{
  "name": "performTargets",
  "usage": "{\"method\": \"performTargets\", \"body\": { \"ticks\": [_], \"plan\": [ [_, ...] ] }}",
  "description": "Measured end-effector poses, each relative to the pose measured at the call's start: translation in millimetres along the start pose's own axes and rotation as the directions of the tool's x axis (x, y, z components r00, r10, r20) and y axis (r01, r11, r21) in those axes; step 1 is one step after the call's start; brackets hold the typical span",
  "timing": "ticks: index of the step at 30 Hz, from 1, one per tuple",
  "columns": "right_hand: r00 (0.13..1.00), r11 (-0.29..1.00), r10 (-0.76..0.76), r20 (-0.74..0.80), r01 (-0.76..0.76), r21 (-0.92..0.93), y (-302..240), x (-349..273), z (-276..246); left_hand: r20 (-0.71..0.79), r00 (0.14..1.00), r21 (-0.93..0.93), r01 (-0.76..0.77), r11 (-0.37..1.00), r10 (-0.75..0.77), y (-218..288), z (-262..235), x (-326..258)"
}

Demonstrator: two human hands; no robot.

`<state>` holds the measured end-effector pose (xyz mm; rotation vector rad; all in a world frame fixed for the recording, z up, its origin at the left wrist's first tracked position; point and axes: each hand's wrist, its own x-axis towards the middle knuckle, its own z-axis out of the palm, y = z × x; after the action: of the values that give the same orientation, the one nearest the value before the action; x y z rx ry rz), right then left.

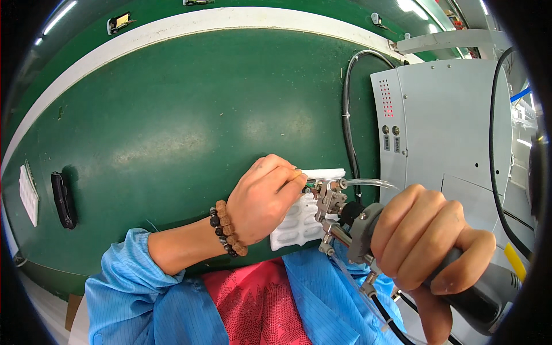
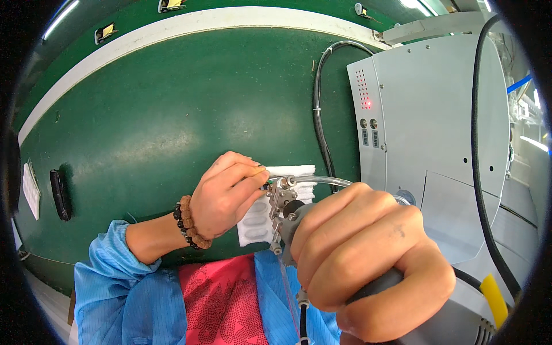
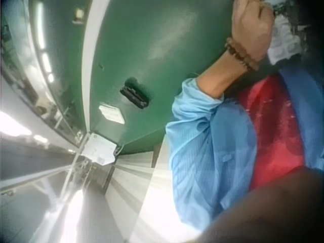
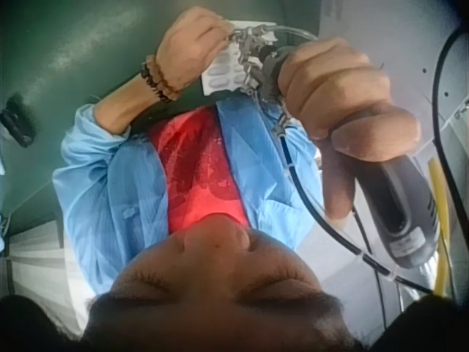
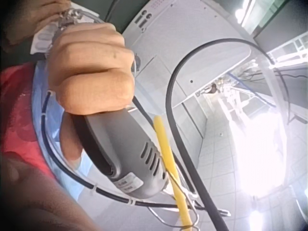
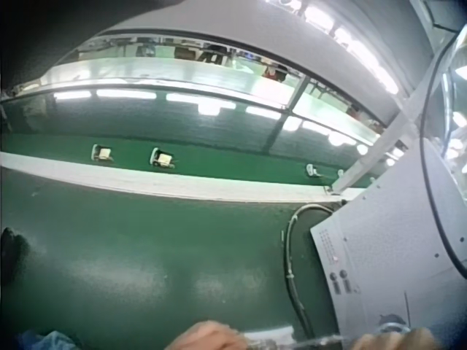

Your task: The person uses a soldering iron to apply solder to a small green circuit board held in a white plastic tray. The person repeatedly picks up the board, applies heat to specific points, and places it back on the green workbench. The task involves precise hand movements and tool manipulation.

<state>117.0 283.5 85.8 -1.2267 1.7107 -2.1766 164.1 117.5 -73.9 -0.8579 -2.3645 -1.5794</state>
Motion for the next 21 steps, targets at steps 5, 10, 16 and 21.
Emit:
{"method": "performTargets", "body": {
  "ticks": [5, 10, 16, 21],
  "plan": [
    [0.998, 0.999, -0.04, -0.056, 0.041, 0.017, -6, -6, -3, -0.018, 1.0, -0.023, 0.007, 1.0, -0.007, 2, 1, 1],
    [0.982, 0.986, -0.164, -0.09, 0.164, -0.004, -68, -22, -18, 0.023, 0.999, 0.007, 0.043, 0.999, -0.043, 3, -5, 0],
    [0.982, 0.983, -0.179, -0.054, 0.181, 0.029, -82, -19, -12, 0.086, 0.984, -0.129, 0.168, 0.977, -0.158, 17, -52, 23],
    [0.974, 0.968, -0.213, -0.074, 0.221, 0.115, -56, -26, -15, 0.159, 0.906, 0.089, 0.384, 0.919, -0.393, -25, -133, 76]
  ]
}}
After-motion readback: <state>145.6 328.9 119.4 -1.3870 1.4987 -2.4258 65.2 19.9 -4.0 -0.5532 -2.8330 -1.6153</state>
